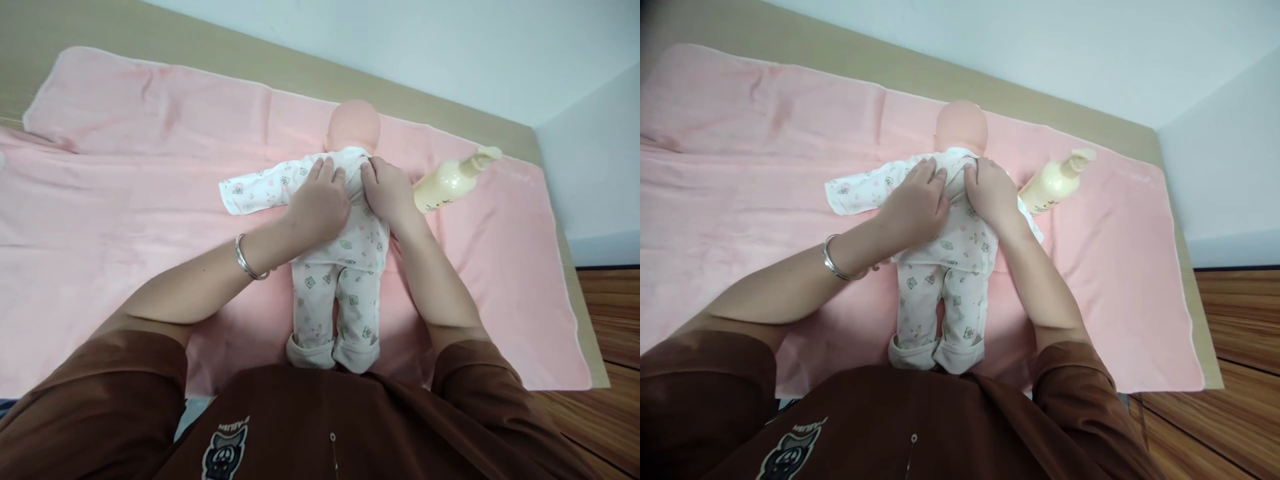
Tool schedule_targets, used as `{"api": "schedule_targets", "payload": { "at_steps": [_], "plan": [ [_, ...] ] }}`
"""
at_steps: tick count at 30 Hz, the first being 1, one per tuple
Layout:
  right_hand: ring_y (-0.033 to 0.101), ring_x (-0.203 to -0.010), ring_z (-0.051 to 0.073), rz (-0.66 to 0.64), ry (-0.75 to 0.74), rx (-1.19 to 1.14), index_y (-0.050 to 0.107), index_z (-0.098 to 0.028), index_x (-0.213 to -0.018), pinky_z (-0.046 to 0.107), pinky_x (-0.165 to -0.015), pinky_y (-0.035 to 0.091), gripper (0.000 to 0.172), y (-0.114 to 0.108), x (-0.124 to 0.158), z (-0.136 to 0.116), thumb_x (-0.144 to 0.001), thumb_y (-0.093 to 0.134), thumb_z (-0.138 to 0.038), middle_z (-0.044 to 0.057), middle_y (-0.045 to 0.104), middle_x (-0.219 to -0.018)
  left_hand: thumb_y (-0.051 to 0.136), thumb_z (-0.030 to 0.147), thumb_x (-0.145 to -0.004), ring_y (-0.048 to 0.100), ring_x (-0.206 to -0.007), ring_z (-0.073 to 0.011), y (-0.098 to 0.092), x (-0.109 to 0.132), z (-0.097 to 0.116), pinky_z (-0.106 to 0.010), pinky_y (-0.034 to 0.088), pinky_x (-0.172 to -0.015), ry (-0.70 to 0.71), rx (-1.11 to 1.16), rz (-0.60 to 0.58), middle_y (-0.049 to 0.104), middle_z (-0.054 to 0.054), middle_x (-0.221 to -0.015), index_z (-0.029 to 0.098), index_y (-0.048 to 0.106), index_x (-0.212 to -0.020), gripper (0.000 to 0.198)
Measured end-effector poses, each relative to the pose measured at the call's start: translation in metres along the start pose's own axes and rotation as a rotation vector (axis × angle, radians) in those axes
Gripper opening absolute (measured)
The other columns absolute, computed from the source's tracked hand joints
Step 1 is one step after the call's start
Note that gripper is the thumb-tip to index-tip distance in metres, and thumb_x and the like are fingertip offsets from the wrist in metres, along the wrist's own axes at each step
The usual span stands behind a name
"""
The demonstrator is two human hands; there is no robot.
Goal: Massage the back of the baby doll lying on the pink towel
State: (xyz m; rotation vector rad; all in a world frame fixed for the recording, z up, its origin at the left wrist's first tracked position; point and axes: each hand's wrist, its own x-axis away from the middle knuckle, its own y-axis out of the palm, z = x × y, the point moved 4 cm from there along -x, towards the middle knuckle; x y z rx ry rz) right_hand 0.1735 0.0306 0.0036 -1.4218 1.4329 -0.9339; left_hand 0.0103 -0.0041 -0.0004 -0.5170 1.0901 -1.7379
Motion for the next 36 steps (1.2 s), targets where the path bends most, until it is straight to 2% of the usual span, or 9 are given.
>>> {"api": "schedule_targets", "payload": {
  "at_steps": [5,9,14,20,23,26,29,33,36],
  "plan": [
    [0.054,-0.146,0.037,0.008,-0.072,0.095,0.055,-0.002,-0.147,0.057,-0.126,0.043,0.051,-0.001,0.024,-0.027,-0.112,0.032,-0.031,0.025,0.059,-0.151,0.038,0.029,-0.106,0.055,-0.144,-0.0362,0.002,-0.016,-0.017,-0.058,0.046,-0.129,0.060,0.068,0.093,0.063,-0.020,-0.142,0.015,0.067,-0.123,0.036],
    [0.046,-0.156,0.036,0.018,-0.132,0.118,0.057,-0.003,-0.149,0.058,-0.129,0.042,0.051,-0.004,0.047,-0.053,-0.110,0.034,-0.027,0.022,0.055,-0.159,0.035,0.040,-0.108,0.059,-0.138,-0.0368,0.014,-0.035,-0.043,-0.062,0.046,-0.127,0.105,0.080,0.178,0.068,-0.017,-0.128,0.020,0.067,-0.119,0.039],
    [0.045,-0.158,0.033,0.002,-0.090,0.049,0.061,-0.009,-0.146,0.054,-0.127,0.047,0.047,-0.006,0.044,-0.052,-0.110,0.035,-0.024,0.015,0.054,-0.161,0.037,0.046,-0.107,0.048,-0.154,-0.0376,0.018,-0.036,-0.052,-0.059,0.033,-0.137,0.066,0.063,0.176,0.060,-0.020,-0.152,0.015,0.058,-0.142,0.051],
    [0.043,-0.157,0.035,-0.076,-0.012,0.018,0.055,-0.003,-0.147,0.057,-0.132,0.037,0.046,0.000,0.008,-0.021,-0.113,0.036,-0.027,0.022,0.049,-0.163,0.034,0.033,-0.106,0.038,-0.162,-0.0414,0.006,-0.008,-0.011,-0.062,0.029,-0.138,0.052,-0.029,0.112,0.047,-0.028,-0.165,-0.001,0.048,-0.153,0.059],
    [0.043,-0.155,0.041,-0.059,-0.024,0.054,0.049,-0.001,-0.153,0.066,-0.129,0.035,0.052,0.005,0.007,-0.015,-0.113,0.034,-0.033,0.025,0.045,-0.165,0.035,0.023,-0.103,0.034,-0.164,-0.0419,0.005,-0.006,-0.003,-0.064,0.025,-0.139,0.029,-0.051,0.040,0.043,-0.030,-0.167,-0.007,0.044,-0.155,0.061],
    [0.037,-0.159,0.045,-0.070,-0.133,0.134,0.039,-0.001,-0.162,0.071,-0.128,0.033,0.060,0.002,0.025,-0.026,-0.111,0.038,-0.034,0.026,0.039,-0.168,0.038,0.026,-0.102,0.034,-0.164,-0.0402,0.006,-0.016,-0.015,-0.062,0.022,-0.140,0.027,0.007,0.020,0.046,-0.027,-0.165,-0.003,0.045,-0.154,0.060],
    [0.036,-0.160,0.044,-0.119,-0.235,0.192,0.038,0.000,-0.163,0.067,-0.129,0.036,0.059,-0.007,0.045,-0.044,-0.110,0.037,-0.026,0.027,0.040,-0.168,0.039,0.041,-0.106,0.039,-0.161,-0.0396,0.009,-0.029,-0.034,-0.060,0.024,-0.140,0.061,0.075,0.057,0.053,-0.025,-0.159,0.006,0.053,-0.148,0.056],
    [0.040,-0.159,0.040,-0.132,-0.166,0.168,0.044,-0.001,-0.161,0.060,-0.129,0.040,0.056,-0.014,0.043,-0.049,-0.110,0.033,-0.021,0.024,0.045,-0.165,0.039,0.055,-0.106,0.043,-0.158,-0.0399,0.014,-0.033,-0.047,-0.061,0.028,-0.138,0.024,0.124,0.129,0.054,-0.023,-0.159,0.012,0.053,-0.149,0.062],
    [0.038,-0.160,0.039,-0.135,-0.098,0.125,0.043,-0.002,-0.162,0.060,-0.130,0.039,0.056,-0.009,0.028,-0.037,-0.111,0.036,-0.023,0.023,0.042,-0.168,0.038,0.061,-0.107,0.038,-0.162,-0.0408,0.014,-0.021,-0.039,-0.064,0.026,-0.139,0.019,0.127,0.168,0.048,-0.021,-0.166,0.015,0.049,-0.154,0.067]
  ]
}}
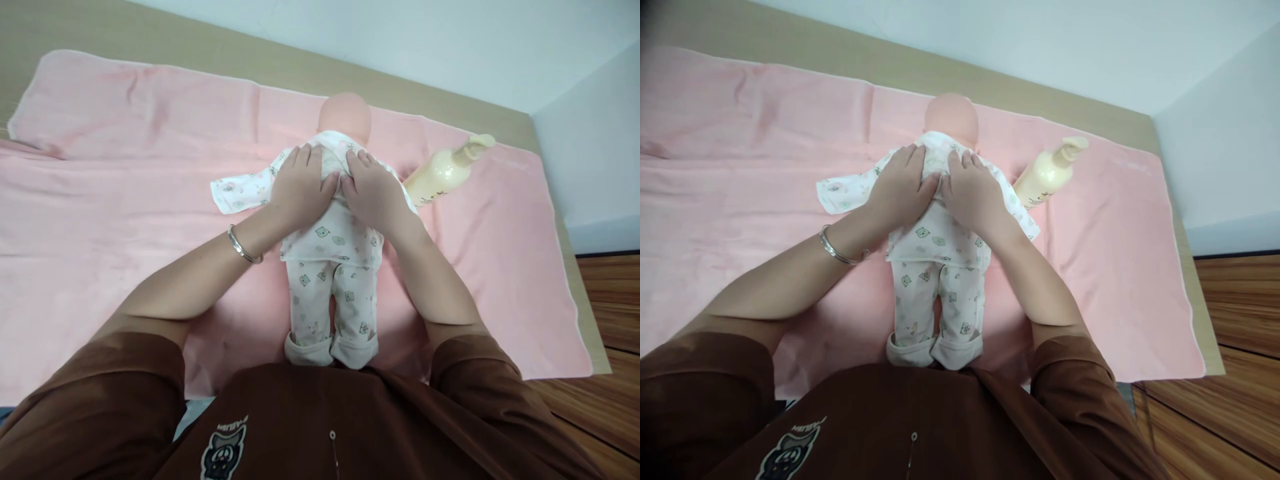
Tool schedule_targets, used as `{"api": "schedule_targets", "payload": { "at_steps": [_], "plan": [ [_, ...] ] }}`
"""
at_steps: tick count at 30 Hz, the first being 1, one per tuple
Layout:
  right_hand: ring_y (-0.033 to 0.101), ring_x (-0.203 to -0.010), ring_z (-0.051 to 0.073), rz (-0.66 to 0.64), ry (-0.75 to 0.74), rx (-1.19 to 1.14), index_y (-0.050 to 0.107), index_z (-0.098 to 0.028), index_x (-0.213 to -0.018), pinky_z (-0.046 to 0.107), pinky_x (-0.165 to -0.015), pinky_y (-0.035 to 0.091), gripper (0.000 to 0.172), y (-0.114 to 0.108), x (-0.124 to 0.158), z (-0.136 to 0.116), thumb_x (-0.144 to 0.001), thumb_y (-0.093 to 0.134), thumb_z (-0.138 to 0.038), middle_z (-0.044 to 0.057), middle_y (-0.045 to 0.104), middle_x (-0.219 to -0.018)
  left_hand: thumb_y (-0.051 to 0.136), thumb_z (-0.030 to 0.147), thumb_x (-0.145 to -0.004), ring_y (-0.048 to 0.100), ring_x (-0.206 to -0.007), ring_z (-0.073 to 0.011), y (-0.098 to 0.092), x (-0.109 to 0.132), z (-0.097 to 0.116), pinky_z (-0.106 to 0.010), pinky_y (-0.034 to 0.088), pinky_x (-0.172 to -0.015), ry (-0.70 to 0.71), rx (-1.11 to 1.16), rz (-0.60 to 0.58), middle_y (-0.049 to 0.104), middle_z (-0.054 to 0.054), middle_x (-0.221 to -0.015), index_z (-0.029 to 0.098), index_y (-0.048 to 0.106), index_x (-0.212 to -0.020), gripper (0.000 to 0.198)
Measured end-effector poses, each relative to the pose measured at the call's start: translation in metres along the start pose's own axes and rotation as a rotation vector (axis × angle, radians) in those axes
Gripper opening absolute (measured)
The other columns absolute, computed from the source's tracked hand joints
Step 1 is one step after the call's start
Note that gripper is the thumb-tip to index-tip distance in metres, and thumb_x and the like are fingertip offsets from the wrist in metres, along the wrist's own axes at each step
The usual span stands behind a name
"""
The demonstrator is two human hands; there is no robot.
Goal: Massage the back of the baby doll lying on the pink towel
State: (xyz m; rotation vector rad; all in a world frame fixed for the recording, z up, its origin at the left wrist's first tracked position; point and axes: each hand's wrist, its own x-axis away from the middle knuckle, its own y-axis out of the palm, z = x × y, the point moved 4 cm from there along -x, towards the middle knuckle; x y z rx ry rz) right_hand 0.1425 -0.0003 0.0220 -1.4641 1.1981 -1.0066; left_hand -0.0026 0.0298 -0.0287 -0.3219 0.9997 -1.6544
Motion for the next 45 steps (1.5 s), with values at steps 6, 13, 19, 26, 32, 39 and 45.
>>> {"api": "schedule_targets", "payload": {
  "at_steps": [6,13,19,26,32,39,45],
  "plan": [
    [0.039,-0.159,0.040,0.043,0.093,-0.027,0.045,0.005,-0.157,0.060,-0.133,0.033,0.061,0.015,-0.021,0.027,-0.114,0.032,-0.036,0.029,0.044,-0.164,0.039,0.032,-0.106,0.026,-0.167,-0.0420,-0.004,0.018,0.031,-0.063,0.021,-0.140,-0.015,-0.099,-0.133,0.035,-0.027,-0.173,0.000,0.041,-0.160,0.063],
    [0.036,-0.160,0.044,0.080,-0.029,0.062,0.035,0.008,-0.163,0.063,-0.133,0.032,0.068,0.015,0.004,0.007,-0.113,0.038,-0.038,0.033,0.037,-0.167,0.041,0.054,-0.108,0.032,-0.166,-0.0366,0.005,-0.011,-0.007,-0.058,0.020,-0.141,0.012,0.059,-0.080,0.048,-0.018,-0.167,0.016,0.054,-0.151,0.059],
    [0.036,-0.162,0.039,0.070,-0.046,-0.033,0.042,-0.002,-0.161,0.063,-0.134,0.033,0.061,0.013,0.001,0.005,-0.110,0.040,-0.034,0.025,0.041,-0.168,0.034,0.059,-0.108,0.047,-0.155,-0.0324,0.006,-0.013,-0.007,-0.055,0.030,-0.138,0.021,0.016,0.004,0.057,-0.016,-0.157,0.022,0.059,-0.145,0.057],
    [0.025,-0.167,0.036,0.121,0.005,-0.062,0.036,-0.010,-0.166,0.064,-0.136,0.024,0.064,0.030,-0.021,0.025,-0.111,0.039,-0.043,0.022,0.029,-0.175,0.032,0.056,-0.108,0.045,-0.157,-0.0301,0.008,-0.009,-0.006,-0.051,0.032,-0.138,0.029,-0.008,0.025,0.055,-0.014,-0.162,0.022,0.053,-0.153,0.060],
    [0.022,-0.168,0.032,0.154,-0.037,-0.113,0.039,-0.013,-0.165,0.058,-0.139,0.026,0.063,0.011,0.002,0.014,-0.109,0.042,-0.041,0.015,0.028,-0.177,0.029,0.061,-0.109,0.047,-0.156,-0.0290,0.009,-0.008,-0.008,-0.053,0.034,-0.137,0.041,-0.023,0.054,0.056,-0.012,-0.161,0.026,0.053,-0.153,0.061],
    [0.023,-0.169,0.025,0.335,-0.196,-0.063,0.048,-0.014,-0.160,0.054,-0.142,0.020,0.060,0.017,0.023,-0.010,-0.102,0.032,-0.021,0.010,0.033,-0.175,0.029,0.059,-0.108,0.051,-0.151,-0.0322,0.010,-0.009,-0.011,-0.052,0.037,-0.134,0.081,0.015,0.081,0.058,-0.017,-0.157,0.018,0.056,-0.150,0.065],
    [0.022,-0.168,0.028,0.256,-0.233,-0.147,0.045,-0.017,-0.162,0.060,-0.141,0.018,0.064,0.036,0.018,-0.007,-0.098,0.039,-0.021,0.008,0.032,-0.175,0.033,0.068,-0.106,0.052,-0.149,-0.0341,0.016,-0.011,-0.021,-0.053,0.034,-0.134,0.085,0.170,0.113,0.062,-0.015,-0.153,0.023,0.061,-0.143,0.065]
  ]
}}
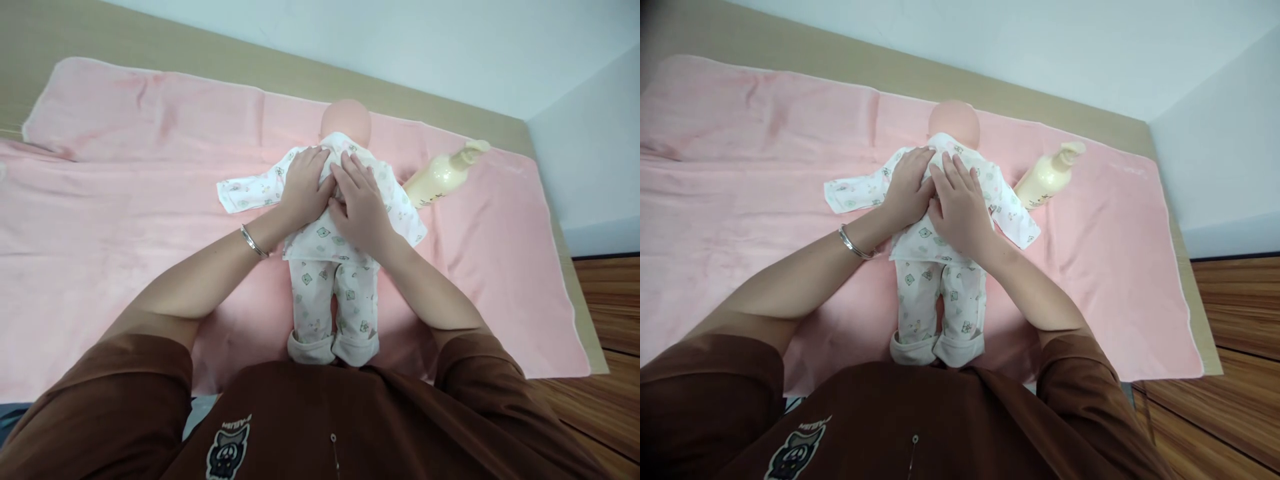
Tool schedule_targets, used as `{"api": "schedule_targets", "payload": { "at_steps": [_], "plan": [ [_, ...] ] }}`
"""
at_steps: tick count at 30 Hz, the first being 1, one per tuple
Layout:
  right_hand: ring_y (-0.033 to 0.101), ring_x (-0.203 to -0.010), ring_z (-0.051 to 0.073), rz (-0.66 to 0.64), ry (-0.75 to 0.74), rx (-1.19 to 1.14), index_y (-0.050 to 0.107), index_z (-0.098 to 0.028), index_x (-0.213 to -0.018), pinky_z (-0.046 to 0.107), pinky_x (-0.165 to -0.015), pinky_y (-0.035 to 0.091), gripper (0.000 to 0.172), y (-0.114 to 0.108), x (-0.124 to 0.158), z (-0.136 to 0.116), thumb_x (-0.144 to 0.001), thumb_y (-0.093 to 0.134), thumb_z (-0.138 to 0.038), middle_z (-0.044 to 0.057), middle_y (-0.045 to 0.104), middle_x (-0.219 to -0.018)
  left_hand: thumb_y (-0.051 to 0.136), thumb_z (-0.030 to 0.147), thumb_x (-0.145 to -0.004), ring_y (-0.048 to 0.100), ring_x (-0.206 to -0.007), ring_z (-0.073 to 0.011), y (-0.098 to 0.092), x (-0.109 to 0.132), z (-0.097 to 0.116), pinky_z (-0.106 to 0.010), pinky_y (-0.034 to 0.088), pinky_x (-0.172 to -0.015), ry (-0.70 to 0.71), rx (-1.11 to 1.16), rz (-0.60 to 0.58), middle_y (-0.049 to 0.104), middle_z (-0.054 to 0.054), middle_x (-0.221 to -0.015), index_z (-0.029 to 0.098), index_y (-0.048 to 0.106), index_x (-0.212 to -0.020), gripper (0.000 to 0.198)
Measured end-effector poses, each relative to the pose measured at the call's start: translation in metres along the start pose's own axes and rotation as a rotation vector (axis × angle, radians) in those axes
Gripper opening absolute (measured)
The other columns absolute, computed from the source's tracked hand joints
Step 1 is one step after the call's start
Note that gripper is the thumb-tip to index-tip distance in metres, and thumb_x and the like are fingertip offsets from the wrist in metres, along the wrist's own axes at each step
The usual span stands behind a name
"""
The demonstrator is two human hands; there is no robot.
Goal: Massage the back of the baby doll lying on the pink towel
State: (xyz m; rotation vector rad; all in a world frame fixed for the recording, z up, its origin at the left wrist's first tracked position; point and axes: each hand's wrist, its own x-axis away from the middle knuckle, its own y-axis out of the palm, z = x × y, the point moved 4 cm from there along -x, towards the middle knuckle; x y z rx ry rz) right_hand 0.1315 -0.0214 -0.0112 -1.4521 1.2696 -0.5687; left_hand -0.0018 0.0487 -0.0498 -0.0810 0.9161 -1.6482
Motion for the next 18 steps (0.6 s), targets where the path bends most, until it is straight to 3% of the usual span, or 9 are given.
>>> {"api": "schedule_targets", "payload": {
  "at_steps": [5,9,14,18],
  "plan": [
    [0.030,-0.165,0.025,0.185,-0.043,0.017,0.046,-0.014,-0.159,0.055,-0.141,0.024,0.064,-0.003,0.001,0.003,-0.096,0.035,-0.018,0.011,0.037,-0.173,0.044,0.069,-0.102,0.047,-0.155,-0.0341,0.001,0.001,-0.003,-0.053,0.029,-0.137,-0.020,0.075,-0.007,0.058,-0.012,-0.159,0.027,0.060,-0.146,0.063],
    [0.035,-0.163,0.027,0.119,0.000,-0.033,0.054,-0.017,-0.151,0.060,-0.141,0.021,0.058,0.008,-0.001,0.008,-0.096,0.038,-0.022,0.010,0.046,-0.167,0.043,0.066,-0.103,0.046,-0.155,-0.0337,0.000,0.001,-0.003,-0.052,0.027,-0.138,-0.045,0.082,-0.001,0.058,-0.012,-0.160,0.025,0.061,-0.147,0.063],
    [0.032,-0.164,0.022,0.194,-0.055,-0.055,0.045,-0.017,-0.158,0.053,-0.141,0.023,0.064,0.000,0.001,0.005,-0.095,0.037,-0.019,0.009,0.037,-0.173,0.047,0.065,-0.101,0.046,-0.156,-0.0338,-0.003,0.002,0.001,-0.051,0.027,-0.138,-0.051,0.091,-0.024,0.057,-0.013,-0.160,0.024,0.061,-0.148,0.063],
    [0.023,-0.168,0.028,0.147,0.089,-0.031,0.042,-0.013,-0.160,0.059,-0.140,0.021,0.065,0.001,0.000,0.007,-0.096,0.037,-0.023,0.012,0.033,-0.174,0.050,0.068,-0.099,0.041,-0.159,-0.0340,-0.003,0.002,0.001,-0.050,0.022,-0.140,-0.079,0.137,-0.040,0.055,-0.011,-0.162,0.025,0.060,-0.148,0.066]
  ]
}}
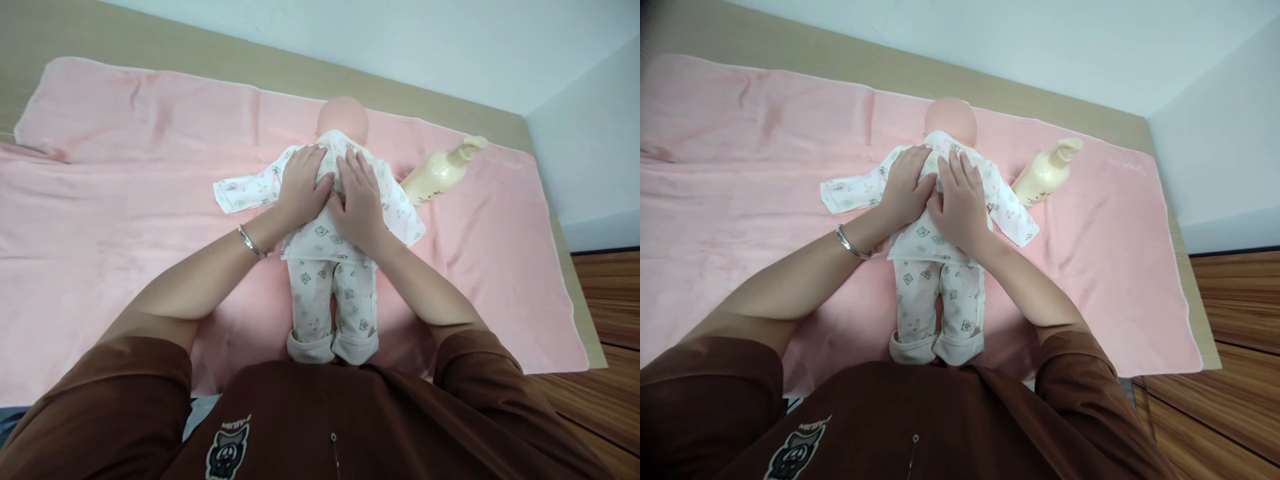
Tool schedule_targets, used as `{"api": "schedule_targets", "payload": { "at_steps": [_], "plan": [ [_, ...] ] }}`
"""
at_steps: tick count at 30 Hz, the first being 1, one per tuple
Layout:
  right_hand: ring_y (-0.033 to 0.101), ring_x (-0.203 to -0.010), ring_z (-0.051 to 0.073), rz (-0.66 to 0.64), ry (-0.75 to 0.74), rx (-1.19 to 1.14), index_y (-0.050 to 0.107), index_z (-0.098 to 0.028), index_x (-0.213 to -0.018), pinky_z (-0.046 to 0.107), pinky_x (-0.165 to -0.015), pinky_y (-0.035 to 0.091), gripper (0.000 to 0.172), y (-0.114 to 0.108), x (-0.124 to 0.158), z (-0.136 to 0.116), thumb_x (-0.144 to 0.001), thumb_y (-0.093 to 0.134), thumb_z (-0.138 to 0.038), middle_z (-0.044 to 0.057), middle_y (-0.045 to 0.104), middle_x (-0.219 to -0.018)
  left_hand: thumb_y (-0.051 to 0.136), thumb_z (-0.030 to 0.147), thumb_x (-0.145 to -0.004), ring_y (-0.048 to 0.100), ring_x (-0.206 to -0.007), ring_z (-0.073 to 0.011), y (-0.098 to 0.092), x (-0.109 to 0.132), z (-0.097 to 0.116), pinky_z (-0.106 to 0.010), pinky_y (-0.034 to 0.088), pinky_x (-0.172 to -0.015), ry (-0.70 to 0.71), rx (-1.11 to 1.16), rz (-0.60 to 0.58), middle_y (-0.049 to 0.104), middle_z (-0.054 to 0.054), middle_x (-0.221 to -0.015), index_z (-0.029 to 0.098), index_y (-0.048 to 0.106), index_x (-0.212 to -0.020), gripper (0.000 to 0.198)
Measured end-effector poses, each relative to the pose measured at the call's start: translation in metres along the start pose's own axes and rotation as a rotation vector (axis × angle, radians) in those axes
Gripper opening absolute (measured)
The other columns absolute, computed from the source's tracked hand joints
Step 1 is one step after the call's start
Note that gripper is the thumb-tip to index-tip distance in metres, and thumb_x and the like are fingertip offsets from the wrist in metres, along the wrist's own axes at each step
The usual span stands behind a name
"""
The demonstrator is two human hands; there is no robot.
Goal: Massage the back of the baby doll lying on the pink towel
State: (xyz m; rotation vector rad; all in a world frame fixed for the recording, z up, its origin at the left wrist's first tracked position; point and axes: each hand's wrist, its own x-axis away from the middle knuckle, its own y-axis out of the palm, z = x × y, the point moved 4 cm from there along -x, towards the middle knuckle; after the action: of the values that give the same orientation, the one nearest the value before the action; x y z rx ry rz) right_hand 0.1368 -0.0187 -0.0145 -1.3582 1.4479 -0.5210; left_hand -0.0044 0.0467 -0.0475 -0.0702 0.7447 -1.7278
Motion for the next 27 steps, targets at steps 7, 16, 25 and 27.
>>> {"api": "schedule_targets", "payload": {
  "at_steps": [7,16,25,27],
  "plan": [
    [-0.001,-0.171,0.034,-0.077,0.100,0.078,0.033,-0.022,-0.167,0.065,-0.140,0.013,0.071,-0.023,-0.005,-0.006,-0.098,0.047,-0.027,0.006,0.016,-0.181,0.046,0.072,-0.099,0.043,-0.157,-0.0355,0.000,0.001,0.001,-0.051,0.022,-0.140,0.008,-0.024,0.005,0.056,-0.013,-0.161,0.024,0.059,-0.149,0.071],
    [0.013,-0.169,0.042,-0.277,0.057,0.149,0.049,-0.017,-0.160,0.072,-0.136,0.019,0.059,-0.032,-0.008,-0.017,-0.102,0.051,-0.027,0.012,0.023,-0.179,0.040,0.067,-0.103,0.042,-0.159,-0.0345,-0.004,-0.004,0.003,-0.053,0.021,-0.141,-0.037,-0.051,-0.029,0.054,-0.014,-0.162,0.022,0.060,-0.147,0.066],
    [0.029,-0.166,0.029,0.267,0.117,0.050,0.050,-0.024,-0.158,0.059,-0.138,0.030,0.051,-0.157,-0.035,0.057,-0.110,0.038,-0.036,0.007,0.040,-0.172,0.048,0.042,-0.101,0.037,-0.165,-0.0276,0.004,-0.014,0.088,-0.051,0.029,-0.142,-0.244,0.324,-0.146,0.051,-0.007,-0.168,0.021,0.059,-0.147,0.052],
    [0.033,-0.164,0.029,0.349,0.187,-0.010,0.052,-0.023,-0.155,0.057,-0.139,0.030,0.049,-0.168,-0.035,0.077,-0.109,0.040,-0.034,0.008,0.047,-0.167,0.041,0.045,-0.104,0.045,-0.161,-0.0267,0.022,-0.022,0.107,-0.052,0.041,-0.136,-0.240,0.475,-0.248,0.054,-0.005,-0.165,0.023,0.060,-0.146,0.051]
  ]
}}
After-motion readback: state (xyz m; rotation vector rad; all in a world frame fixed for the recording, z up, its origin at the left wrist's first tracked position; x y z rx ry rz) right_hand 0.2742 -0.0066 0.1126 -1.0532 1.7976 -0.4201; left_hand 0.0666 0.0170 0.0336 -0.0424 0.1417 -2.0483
